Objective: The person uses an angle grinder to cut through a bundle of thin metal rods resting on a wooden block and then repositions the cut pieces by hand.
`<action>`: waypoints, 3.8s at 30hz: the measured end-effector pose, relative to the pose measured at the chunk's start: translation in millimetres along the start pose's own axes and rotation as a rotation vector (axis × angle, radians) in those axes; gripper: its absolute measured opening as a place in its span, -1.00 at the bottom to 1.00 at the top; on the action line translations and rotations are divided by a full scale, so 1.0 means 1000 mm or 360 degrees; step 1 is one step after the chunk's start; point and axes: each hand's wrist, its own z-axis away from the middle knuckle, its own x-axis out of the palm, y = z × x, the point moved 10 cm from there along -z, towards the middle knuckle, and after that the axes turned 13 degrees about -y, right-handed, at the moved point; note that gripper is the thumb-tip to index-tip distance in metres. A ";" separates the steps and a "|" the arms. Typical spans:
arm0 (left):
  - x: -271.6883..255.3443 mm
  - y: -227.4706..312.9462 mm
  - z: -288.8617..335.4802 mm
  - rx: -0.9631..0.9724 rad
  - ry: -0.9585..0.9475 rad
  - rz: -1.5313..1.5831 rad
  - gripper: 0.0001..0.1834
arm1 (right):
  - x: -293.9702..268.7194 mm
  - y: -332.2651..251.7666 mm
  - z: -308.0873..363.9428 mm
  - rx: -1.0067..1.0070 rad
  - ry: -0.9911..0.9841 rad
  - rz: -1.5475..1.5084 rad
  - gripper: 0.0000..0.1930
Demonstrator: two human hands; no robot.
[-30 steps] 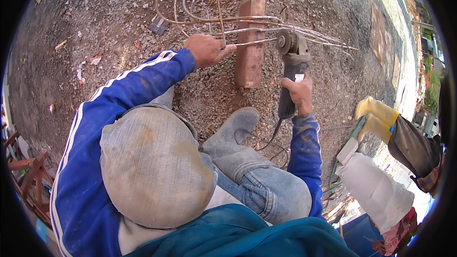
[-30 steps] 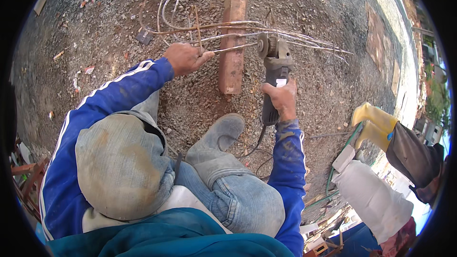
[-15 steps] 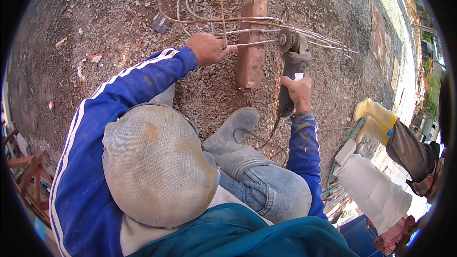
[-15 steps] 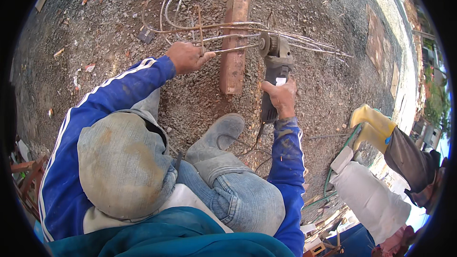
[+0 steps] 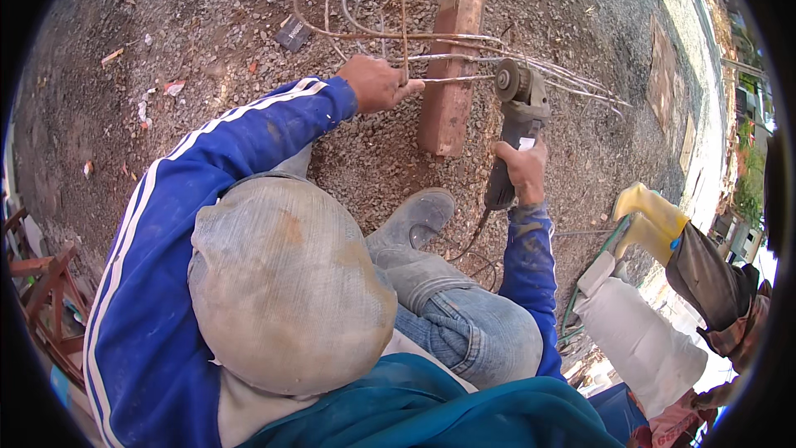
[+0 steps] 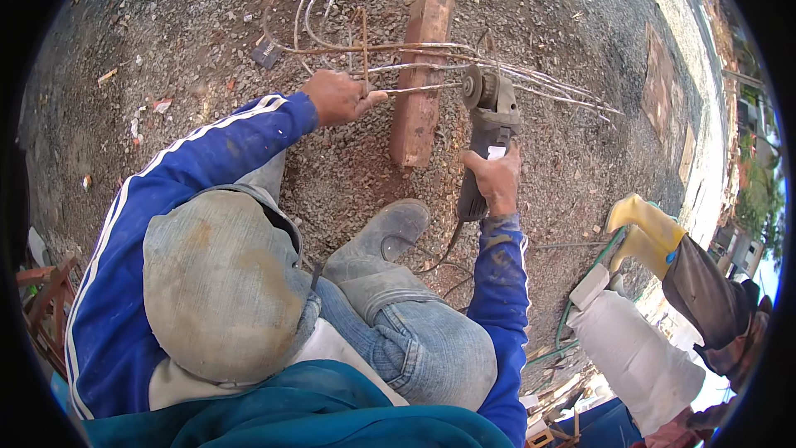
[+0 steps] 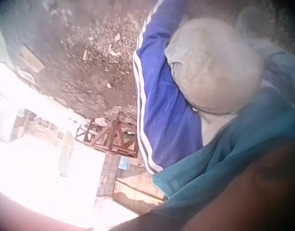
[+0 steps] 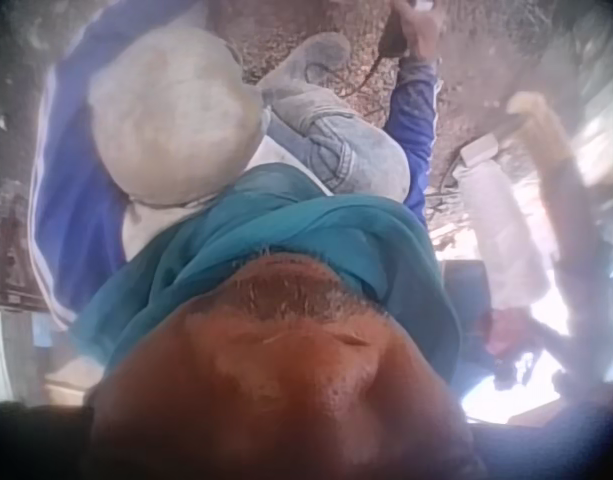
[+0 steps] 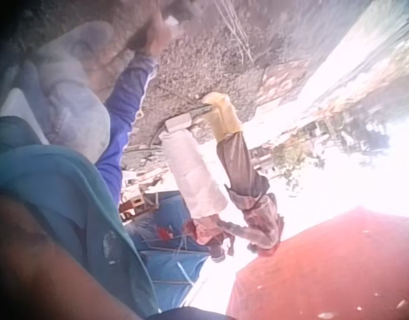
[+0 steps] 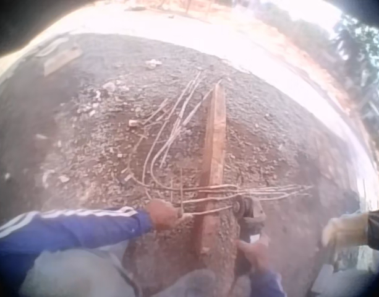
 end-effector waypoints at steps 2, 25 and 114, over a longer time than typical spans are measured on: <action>-0.001 0.002 -0.001 0.0024 0.0037 -0.0002 -0.33 | -0.009 0.007 -0.003 -0.0232 0.0163 0.0166 -0.52; 0.009 -0.006 -0.006 0.0041 0.0060 -0.0024 -0.34 | -0.005 -0.008 0.007 -0.0014 0.0143 0.0246 -0.24; -0.018 -0.035 -0.011 -0.0117 -0.0016 0.0502 -0.15 | 0.006 -0.033 -0.013 -0.0112 -0.0085 -0.0074 -0.60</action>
